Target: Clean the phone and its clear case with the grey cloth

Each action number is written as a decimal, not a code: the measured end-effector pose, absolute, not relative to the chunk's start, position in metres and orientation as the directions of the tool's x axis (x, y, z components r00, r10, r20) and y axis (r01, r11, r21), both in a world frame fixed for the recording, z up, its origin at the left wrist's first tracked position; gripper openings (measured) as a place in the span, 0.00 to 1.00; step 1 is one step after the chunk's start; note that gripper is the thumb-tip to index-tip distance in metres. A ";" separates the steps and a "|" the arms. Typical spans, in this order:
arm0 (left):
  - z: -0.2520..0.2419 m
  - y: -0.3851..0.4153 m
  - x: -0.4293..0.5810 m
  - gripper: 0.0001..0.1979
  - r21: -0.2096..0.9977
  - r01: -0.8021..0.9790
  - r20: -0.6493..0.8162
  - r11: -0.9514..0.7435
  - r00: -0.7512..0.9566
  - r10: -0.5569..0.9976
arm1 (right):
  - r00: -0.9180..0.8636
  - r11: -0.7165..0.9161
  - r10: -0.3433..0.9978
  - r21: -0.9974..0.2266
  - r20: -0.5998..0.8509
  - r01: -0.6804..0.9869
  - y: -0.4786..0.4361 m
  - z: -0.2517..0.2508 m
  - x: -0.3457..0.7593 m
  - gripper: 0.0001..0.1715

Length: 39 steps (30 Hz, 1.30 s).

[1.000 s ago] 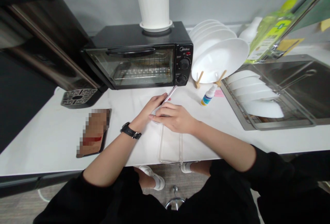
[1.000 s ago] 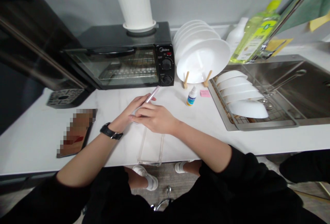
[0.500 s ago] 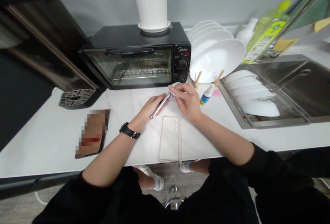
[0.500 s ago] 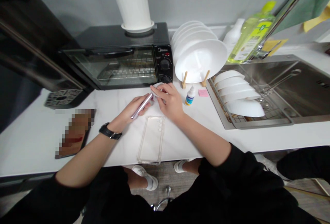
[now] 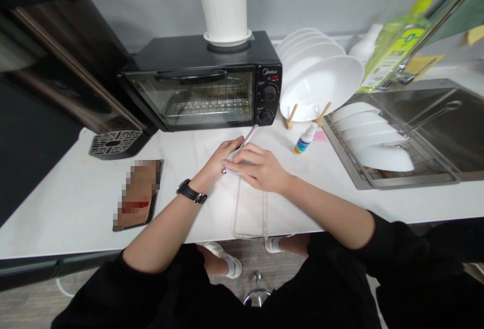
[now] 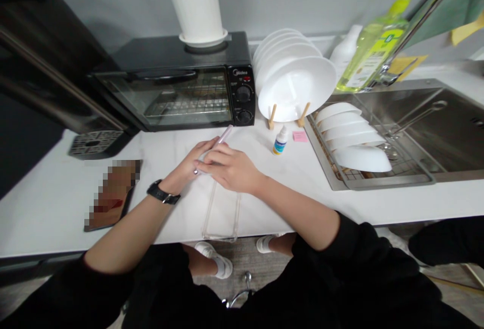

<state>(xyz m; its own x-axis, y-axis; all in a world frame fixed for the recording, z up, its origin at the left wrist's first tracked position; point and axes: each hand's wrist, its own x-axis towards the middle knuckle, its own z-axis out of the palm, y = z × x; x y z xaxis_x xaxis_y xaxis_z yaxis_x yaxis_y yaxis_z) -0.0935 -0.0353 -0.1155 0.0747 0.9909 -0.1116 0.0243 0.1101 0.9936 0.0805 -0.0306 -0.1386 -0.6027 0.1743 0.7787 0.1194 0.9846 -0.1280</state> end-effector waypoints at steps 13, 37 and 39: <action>-0.122 -0.036 -0.099 0.14 0.995 0.004 -0.101 0.101 0.099 0.990 | -0.549 0.960 0.271 -0.181 0.791 0.212 -0.017 -0.138 0.092 0.24; -0.107 -0.040 -0.092 0.07 0.996 0.016 -0.090 0.089 0.063 0.994 | -0.645 0.984 0.176 -0.155 0.744 0.090 -0.032 -0.140 0.079 0.22; -0.102 -0.041 -0.093 0.06 0.993 0.078 -0.097 0.090 0.096 0.991 | -0.693 0.992 0.121 -0.116 0.711 0.055 -0.035 -0.140 0.076 0.20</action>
